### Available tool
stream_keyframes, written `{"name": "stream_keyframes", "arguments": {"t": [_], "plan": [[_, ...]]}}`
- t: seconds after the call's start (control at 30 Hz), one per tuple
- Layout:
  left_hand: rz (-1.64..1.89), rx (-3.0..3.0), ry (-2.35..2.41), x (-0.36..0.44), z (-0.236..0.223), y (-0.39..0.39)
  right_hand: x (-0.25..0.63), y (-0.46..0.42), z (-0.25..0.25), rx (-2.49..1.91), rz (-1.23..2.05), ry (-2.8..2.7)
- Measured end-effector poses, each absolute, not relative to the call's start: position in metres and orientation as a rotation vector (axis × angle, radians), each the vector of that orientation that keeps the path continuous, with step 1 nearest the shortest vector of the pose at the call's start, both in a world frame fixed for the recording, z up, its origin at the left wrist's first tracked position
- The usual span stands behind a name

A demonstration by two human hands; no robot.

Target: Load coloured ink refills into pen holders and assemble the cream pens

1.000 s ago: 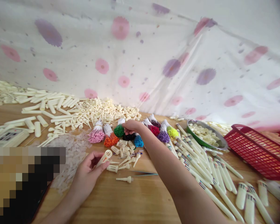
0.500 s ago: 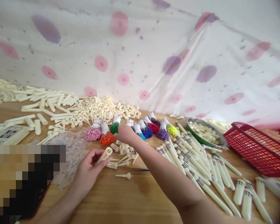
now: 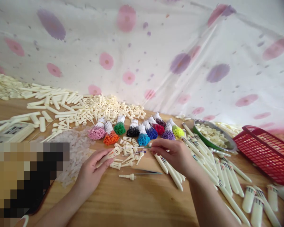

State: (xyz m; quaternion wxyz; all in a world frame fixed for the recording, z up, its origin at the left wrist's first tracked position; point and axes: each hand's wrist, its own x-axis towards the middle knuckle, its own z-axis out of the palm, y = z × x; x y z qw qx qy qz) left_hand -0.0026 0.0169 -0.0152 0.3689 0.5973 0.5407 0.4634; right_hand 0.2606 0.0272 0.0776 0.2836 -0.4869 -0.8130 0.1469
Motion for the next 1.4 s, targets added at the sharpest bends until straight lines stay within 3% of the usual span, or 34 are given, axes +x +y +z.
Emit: {"name": "stream_keyframes", "arguments": {"t": [0.2, 0.57, 1.4], "plan": [[1.137, 1.753, 1.34, -0.002, -0.013, 0.015, 0.267, 0.012, 0.08, -1.146, 0.145, -2.224], [0.938, 1.919, 1.255, -0.001, -0.01, 0.014, 0.253, 0.012, 0.07, -1.077, 0.189, -2.418], [0.86, 2.035, 1.125, -0.001, -0.004, 0.012, 0.251, 0.005, 0.073, -1.026, 0.082, -2.555]]}}
